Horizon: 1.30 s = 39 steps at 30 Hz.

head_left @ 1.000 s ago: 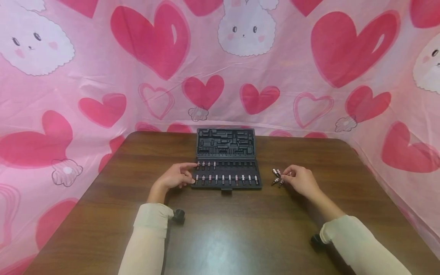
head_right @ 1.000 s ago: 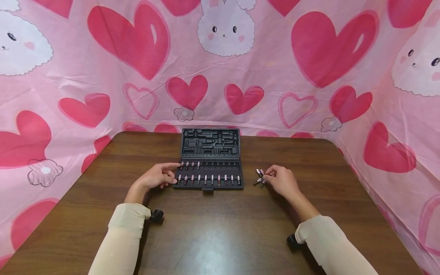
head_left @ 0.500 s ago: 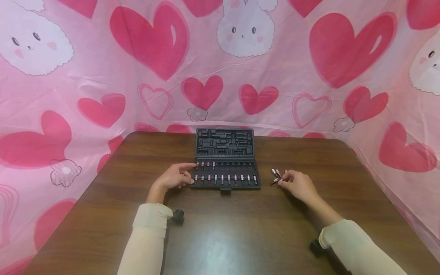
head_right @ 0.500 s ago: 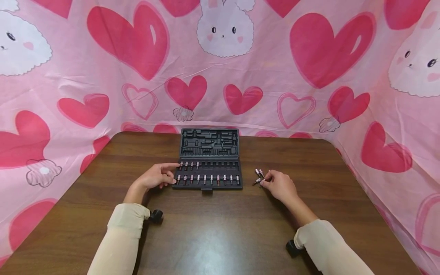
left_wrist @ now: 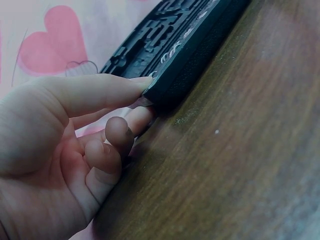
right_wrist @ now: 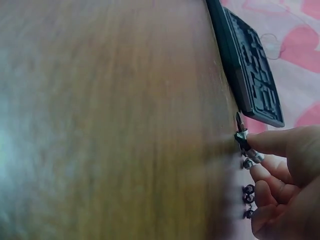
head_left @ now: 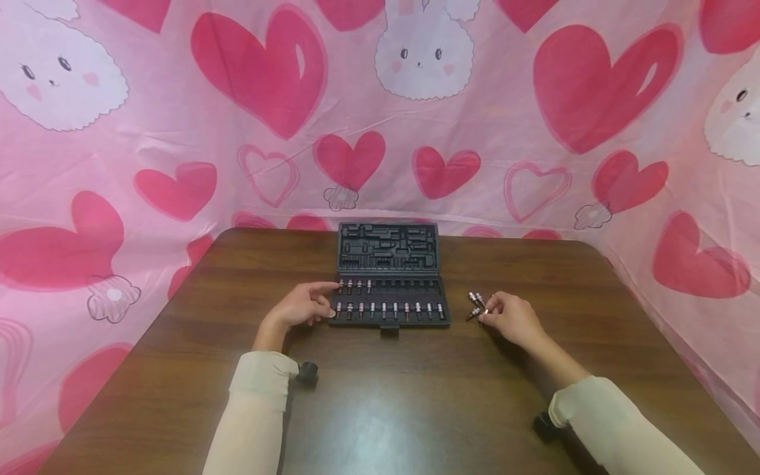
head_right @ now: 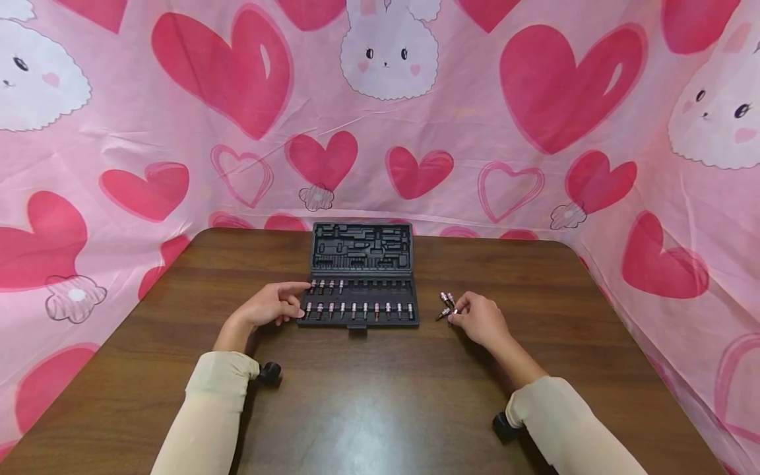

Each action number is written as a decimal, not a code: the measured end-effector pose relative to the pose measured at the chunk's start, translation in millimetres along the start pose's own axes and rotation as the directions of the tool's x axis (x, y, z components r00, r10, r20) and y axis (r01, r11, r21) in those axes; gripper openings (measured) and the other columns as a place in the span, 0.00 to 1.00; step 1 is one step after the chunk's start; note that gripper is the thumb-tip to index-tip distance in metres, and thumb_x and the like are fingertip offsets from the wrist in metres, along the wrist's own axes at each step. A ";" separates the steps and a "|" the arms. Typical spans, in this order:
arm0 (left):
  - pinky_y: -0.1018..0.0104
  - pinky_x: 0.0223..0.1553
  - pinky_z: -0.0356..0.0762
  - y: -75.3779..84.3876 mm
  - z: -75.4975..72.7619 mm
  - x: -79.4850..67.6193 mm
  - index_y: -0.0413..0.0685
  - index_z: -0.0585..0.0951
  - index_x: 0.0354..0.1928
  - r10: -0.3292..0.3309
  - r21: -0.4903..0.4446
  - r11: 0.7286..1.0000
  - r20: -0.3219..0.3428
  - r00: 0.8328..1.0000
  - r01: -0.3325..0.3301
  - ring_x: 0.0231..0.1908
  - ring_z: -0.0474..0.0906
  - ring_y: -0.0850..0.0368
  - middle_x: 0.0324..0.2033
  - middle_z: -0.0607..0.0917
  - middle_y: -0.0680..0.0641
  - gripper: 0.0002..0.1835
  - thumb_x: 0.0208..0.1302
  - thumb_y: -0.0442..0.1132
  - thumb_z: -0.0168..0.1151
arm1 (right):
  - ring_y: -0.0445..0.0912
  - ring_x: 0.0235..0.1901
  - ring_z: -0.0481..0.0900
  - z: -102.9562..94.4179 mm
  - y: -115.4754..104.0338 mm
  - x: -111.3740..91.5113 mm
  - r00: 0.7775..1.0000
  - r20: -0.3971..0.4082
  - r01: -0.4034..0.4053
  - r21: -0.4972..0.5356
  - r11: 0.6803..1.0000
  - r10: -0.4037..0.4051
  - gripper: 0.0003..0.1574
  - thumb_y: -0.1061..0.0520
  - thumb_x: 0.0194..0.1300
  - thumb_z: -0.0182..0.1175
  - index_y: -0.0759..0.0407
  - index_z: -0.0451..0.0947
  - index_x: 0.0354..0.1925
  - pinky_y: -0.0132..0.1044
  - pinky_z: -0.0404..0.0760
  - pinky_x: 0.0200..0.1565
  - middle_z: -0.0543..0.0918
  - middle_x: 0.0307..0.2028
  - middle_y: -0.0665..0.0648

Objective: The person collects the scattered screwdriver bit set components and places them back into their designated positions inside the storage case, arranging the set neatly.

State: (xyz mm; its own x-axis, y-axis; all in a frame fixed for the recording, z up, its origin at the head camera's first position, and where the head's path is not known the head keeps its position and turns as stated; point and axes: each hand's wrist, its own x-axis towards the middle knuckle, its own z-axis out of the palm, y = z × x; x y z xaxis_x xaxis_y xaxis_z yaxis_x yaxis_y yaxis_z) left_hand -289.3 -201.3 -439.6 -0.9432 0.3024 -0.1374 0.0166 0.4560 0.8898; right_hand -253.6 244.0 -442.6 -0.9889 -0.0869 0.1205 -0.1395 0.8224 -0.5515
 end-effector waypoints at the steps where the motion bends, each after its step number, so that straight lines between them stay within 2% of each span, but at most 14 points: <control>1: 0.62 0.20 0.71 -0.3 -0.1 0.1 0.44 0.73 0.65 0.001 0.001 1.000 0.000 1.000 -0.001 0.17 0.70 0.54 0.25 0.83 0.46 0.33 0.55 0.30 0.68 | 0.46 0.26 0.72 -0.1 -0.4 0.0 1.000 0.002 0.002 0.007 1.000 -0.002 0.12 0.56 0.54 0.71 0.58 0.76 0.30 0.41 0.67 0.31 0.76 0.24 0.51; 9: 0.62 0.20 0.71 0.7 -0.3 -0.7 0.44 0.74 0.65 0.002 0.002 1.000 0.001 1.000 -0.002 0.17 0.70 0.54 0.26 0.83 0.45 0.32 0.55 0.30 0.68 | 0.45 0.27 0.75 0.1 -5.5 0.1 1.000 -0.005 0.027 0.041 0.999 -0.027 0.11 0.60 0.54 0.70 0.58 0.75 0.30 0.41 0.69 0.32 0.79 0.24 0.50; 19: 0.63 0.20 0.71 2.2 0.5 -1.8 0.44 0.74 0.65 0.003 0.003 1.000 0.002 1.000 -0.003 0.17 0.70 0.55 0.26 0.83 0.45 0.32 0.55 0.30 0.67 | 0.46 0.30 0.79 2.3 -10.3 3.0 1.000 -0.003 0.030 0.074 0.997 -0.030 0.07 0.61 0.57 0.69 0.60 0.80 0.35 0.42 0.71 0.35 0.83 0.27 0.51; 28: 0.63 0.21 0.71 1.0 -0.8 -1.6 0.45 0.73 0.65 0.001 0.000 1.000 0.007 1.000 -0.001 0.17 0.71 0.54 0.26 0.84 0.45 0.32 0.56 0.30 0.67 | 0.46 0.30 0.83 7.7 -21.8 9.6 0.987 -0.113 0.124 0.061 0.990 -0.116 0.08 0.60 0.56 0.70 0.60 0.82 0.35 0.44 0.74 0.36 0.85 0.27 0.51; 36: 0.63 0.21 0.72 0.1 -1.0 -0.5 0.46 0.73 0.66 0.001 -0.003 1.000 0.013 1.000 -0.001 0.18 0.72 0.54 0.27 0.84 0.45 0.32 0.56 0.31 0.68 | 0.47 0.28 0.79 19.3 -36.0 22.3 0.983 -0.143 0.136 0.114 0.984 -0.119 0.08 0.60 0.57 0.70 0.60 0.82 0.35 0.43 0.75 0.34 0.84 0.28 0.52; 39: 0.62 0.21 0.72 0.6 -0.8 -0.2 0.45 0.73 0.66 0.002 -0.005 1.000 0.012 1.000 -0.002 0.18 0.72 0.54 0.27 0.84 0.45 0.33 0.56 0.30 0.68 | 0.47 0.29 0.80 23.2 -39.1 27.6 0.984 -0.152 0.106 0.117 0.987 -0.088 0.08 0.58 0.57 0.70 0.58 0.82 0.36 0.43 0.74 0.34 0.84 0.28 0.52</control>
State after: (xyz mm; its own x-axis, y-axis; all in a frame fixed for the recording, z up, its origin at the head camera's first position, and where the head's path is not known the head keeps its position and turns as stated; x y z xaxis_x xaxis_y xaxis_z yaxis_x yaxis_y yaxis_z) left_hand -289.3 -201.8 -438.7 -0.9390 0.3138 -0.1408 0.0171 0.4514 0.8921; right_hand -276.7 196.4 -436.8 -0.9535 -0.0720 0.2925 -0.2484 0.7371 -0.6284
